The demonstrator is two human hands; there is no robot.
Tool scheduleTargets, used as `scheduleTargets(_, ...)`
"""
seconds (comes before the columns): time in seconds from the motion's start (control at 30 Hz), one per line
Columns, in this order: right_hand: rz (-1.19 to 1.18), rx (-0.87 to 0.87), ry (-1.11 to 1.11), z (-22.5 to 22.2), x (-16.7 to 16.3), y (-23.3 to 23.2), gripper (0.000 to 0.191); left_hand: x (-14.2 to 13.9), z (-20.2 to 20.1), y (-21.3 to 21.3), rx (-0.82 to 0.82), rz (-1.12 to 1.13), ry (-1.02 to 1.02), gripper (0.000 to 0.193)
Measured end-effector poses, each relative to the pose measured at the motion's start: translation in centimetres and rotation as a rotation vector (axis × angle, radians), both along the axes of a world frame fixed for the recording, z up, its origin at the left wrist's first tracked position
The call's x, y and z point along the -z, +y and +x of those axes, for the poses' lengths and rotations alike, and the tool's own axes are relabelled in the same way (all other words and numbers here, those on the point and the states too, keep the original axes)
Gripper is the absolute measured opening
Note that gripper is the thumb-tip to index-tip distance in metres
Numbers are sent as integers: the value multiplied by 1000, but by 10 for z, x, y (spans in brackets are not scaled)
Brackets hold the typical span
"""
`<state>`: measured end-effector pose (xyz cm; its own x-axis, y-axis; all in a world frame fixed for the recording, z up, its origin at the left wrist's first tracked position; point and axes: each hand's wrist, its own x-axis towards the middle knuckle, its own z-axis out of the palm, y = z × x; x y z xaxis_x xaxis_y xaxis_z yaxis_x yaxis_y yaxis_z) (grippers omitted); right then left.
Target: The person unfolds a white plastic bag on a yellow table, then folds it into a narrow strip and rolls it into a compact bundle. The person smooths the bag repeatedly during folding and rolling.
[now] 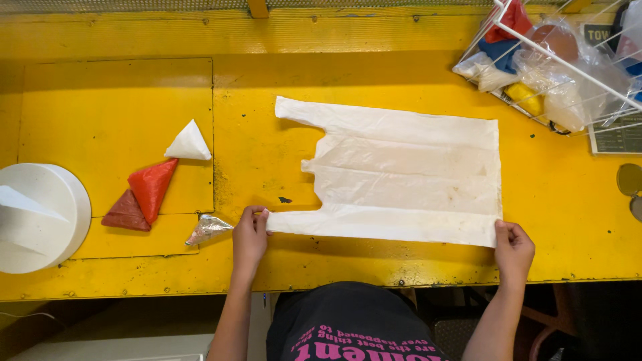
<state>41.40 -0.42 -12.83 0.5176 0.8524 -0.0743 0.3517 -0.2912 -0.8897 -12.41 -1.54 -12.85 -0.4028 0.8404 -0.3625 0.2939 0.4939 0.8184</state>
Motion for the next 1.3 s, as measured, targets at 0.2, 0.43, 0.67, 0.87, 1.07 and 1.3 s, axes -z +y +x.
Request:
scheduleTargets(0.2,-17,33,-201,-13,-1,2,24,1,0,7,97,76,356,31)
scheduleTargets(0.43,41,-20,-354,-24,2,2,25,5,-8,10,106,77,411,33)
scheduleTargets(0.67,10,-26,-329,-19,-1,10,24,5,-8,15,138,70,356,39)
scheduleTargets(0.87,7,-13,-284,-20,-1,10,25,5,-4,14,29,54,63,36)
scheduleTargets(1.07,-4,-2,-271,-20,-1,11,25,6,13,12,-80,222,86,27)
scheduleTargets(1.3,-1,-5,-334,-21,0,10,24,12,26,15,-235,224,21,30)
